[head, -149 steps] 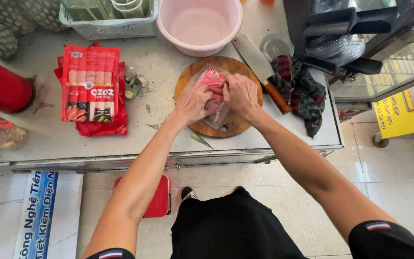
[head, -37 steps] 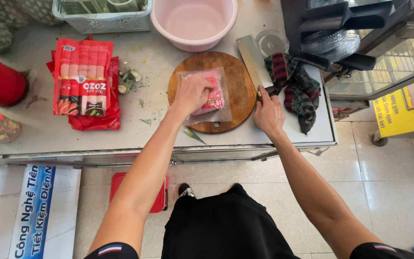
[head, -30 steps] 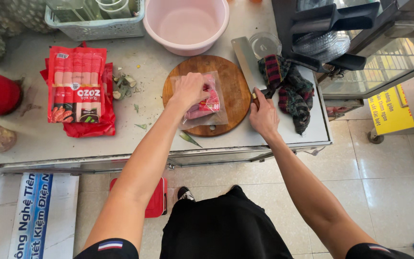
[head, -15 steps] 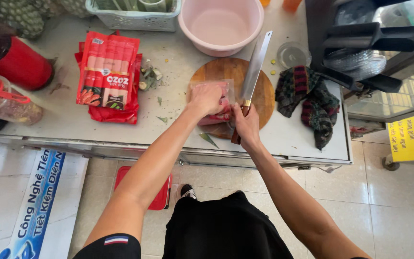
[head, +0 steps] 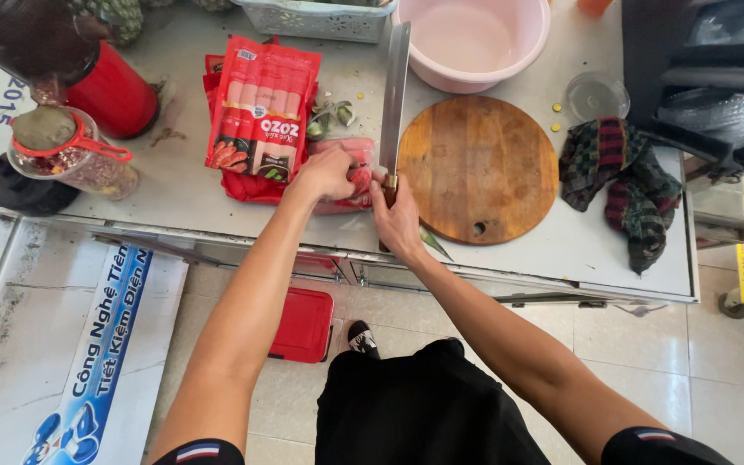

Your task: The person cleans a wooden cutting board and sharpens a cleaver on a sharpening stone. They then open a package of sausages and slice them into smaller pieces on the cutting board, placing the cut pieces into a pink bowl.

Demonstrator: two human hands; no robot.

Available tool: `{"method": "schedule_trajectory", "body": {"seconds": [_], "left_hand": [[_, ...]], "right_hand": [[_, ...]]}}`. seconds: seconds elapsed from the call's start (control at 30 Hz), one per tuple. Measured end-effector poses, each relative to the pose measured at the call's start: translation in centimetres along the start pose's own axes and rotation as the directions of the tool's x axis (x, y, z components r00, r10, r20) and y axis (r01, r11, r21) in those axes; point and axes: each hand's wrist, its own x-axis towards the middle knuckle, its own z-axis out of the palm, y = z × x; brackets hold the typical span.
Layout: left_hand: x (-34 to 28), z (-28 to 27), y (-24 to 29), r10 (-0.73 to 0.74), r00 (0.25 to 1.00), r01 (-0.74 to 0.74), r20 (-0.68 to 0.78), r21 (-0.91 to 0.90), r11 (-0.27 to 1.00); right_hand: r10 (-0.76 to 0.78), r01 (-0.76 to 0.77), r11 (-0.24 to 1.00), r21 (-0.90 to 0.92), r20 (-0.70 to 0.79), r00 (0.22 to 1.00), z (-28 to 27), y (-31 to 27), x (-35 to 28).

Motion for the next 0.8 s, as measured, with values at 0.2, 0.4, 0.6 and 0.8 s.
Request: {"method": "schedule_trajectory", "body": {"seconds": [0.2, 0.4, 0.6, 0.8], "left_hand": [[-0.5, -3.1, 1.5, -0.277, 0.900, 0.358, 0.338, -0.208, 0.910], [1.8, -0.1, -2.4, 0.187, 0.977, -0.165, 0.105, -0.189, 0.968], [0.7, 0.0, -4.9, 0.040, 0.999, -0.020, 0.027, -0.508, 0.861], [-3.0, -5.6, -0.2, -0.282, 0.941, 0.065, -0.188, -0.716, 0.695]], "right_hand": [[0.153, -0.149, 0.985, -0.091, 0.036, 0.988, 0.0, 0.6, 1.4], [0.131, -0.130, 0.991, -0.015, 0.064, 0.989, -0.6, 0.9, 1.2], [0.094, -0.094, 0.996, -0.002, 0.082, 0.992, -1.4, 0.8, 1.6], [0.212, -0.198, 0.975, -0.099, 0.155, 0.965, -8.0, -1.8, -0.1]]}}
